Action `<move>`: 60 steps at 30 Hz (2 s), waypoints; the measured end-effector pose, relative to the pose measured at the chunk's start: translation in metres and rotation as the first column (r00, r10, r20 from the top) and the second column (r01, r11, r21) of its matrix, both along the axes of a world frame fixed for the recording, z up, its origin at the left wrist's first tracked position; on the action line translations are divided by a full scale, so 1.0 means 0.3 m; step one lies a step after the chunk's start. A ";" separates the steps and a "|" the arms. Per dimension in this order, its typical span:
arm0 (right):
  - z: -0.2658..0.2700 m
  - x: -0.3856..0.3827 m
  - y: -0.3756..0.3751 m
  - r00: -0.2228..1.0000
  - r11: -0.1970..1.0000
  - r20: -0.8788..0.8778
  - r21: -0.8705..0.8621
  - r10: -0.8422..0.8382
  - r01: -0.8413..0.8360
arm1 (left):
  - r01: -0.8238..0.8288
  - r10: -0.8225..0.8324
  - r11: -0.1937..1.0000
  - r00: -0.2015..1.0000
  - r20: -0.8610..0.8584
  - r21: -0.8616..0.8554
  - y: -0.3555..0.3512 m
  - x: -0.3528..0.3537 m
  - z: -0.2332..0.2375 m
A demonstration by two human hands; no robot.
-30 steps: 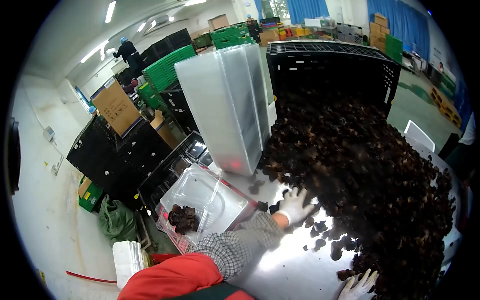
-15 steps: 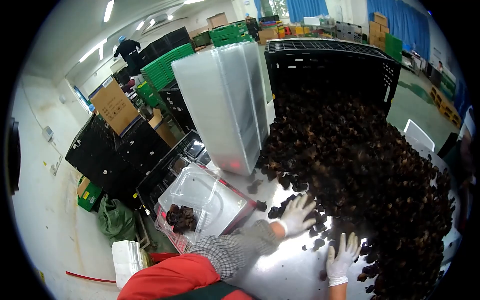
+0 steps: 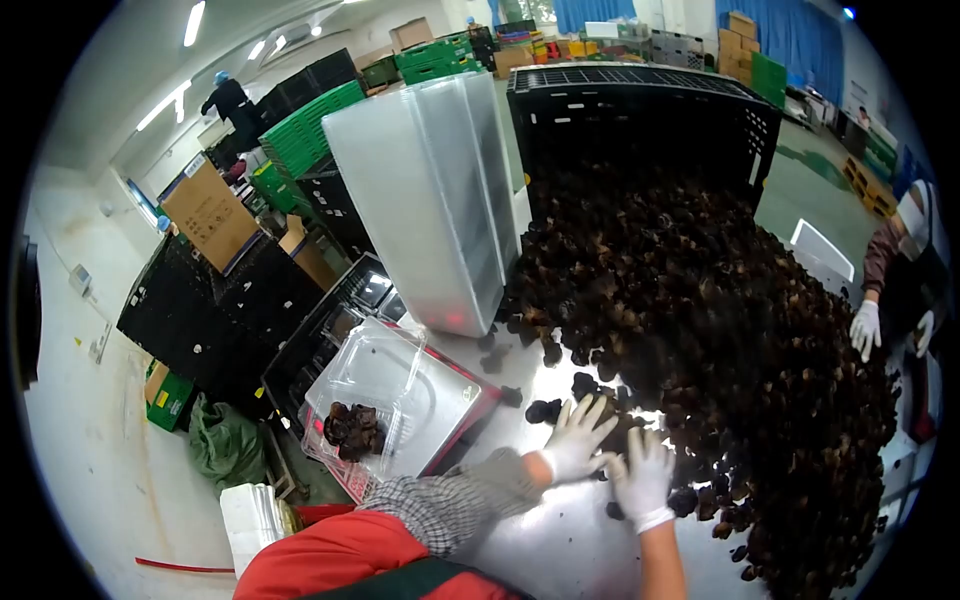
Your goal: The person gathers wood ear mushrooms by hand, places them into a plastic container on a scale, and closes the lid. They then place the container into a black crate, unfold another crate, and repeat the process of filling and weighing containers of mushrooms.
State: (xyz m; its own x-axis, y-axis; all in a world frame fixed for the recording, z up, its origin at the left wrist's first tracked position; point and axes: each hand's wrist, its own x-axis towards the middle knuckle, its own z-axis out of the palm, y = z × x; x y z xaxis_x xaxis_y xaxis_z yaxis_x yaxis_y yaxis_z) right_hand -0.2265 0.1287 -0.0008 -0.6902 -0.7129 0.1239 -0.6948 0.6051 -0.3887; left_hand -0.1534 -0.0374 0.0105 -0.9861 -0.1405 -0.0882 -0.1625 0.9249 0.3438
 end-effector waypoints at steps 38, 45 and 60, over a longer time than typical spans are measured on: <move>-0.055 0.081 -0.686 0.858 0.863 -0.103 -0.001 0.503 -0.506 | -0.268 0.285 0.959 0.898 -0.335 0.096 -0.065 0.661 -0.153; 0.316 -0.003 -0.597 0.765 0.610 0.420 0.463 0.488 -0.643 | -0.264 0.291 0.956 0.906 -0.306 0.129 -0.063 0.653 -0.131; 0.060 -0.076 -0.845 0.867 0.907 0.266 -0.131 0.421 -0.400 | -0.281 0.321 0.945 0.898 -0.300 0.169 -0.071 0.658 -0.132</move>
